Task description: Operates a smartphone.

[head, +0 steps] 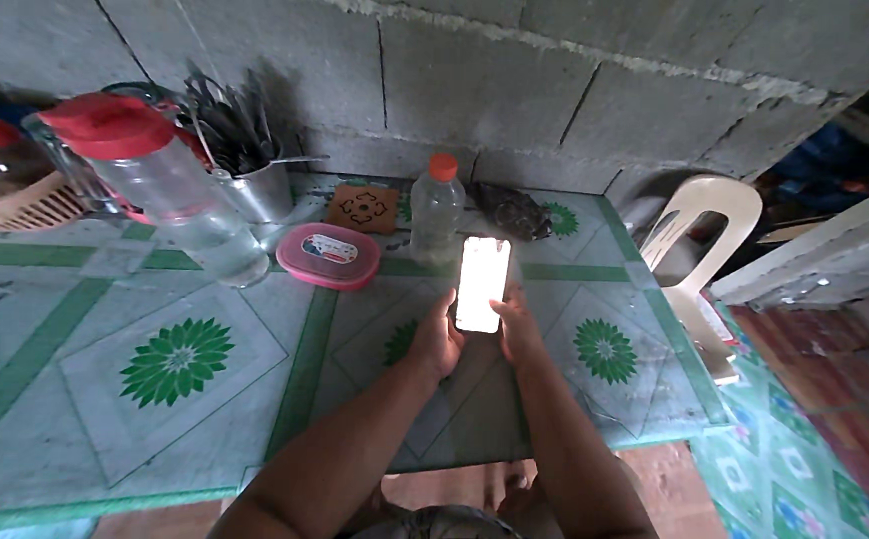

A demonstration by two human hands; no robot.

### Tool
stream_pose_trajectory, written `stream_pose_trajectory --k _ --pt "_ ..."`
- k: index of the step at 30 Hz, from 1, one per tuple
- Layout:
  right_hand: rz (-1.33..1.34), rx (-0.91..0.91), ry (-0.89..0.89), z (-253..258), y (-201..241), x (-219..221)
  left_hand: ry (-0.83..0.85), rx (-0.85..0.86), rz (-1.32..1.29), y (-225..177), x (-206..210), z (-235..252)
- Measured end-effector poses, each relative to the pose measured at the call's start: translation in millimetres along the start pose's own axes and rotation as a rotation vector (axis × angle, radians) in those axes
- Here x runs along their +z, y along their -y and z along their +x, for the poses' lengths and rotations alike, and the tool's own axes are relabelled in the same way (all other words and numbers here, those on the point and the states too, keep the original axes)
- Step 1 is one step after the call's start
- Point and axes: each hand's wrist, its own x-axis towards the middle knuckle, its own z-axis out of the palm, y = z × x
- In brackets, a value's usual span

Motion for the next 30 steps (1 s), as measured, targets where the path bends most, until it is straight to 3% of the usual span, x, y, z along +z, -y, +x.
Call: stream_pose_trajectory --k 30 --pt "0.004 0.031 0.050 0.2 0.8 -1.9 -0.005 0.025 -0.004 1.2 -1.1 2.1"
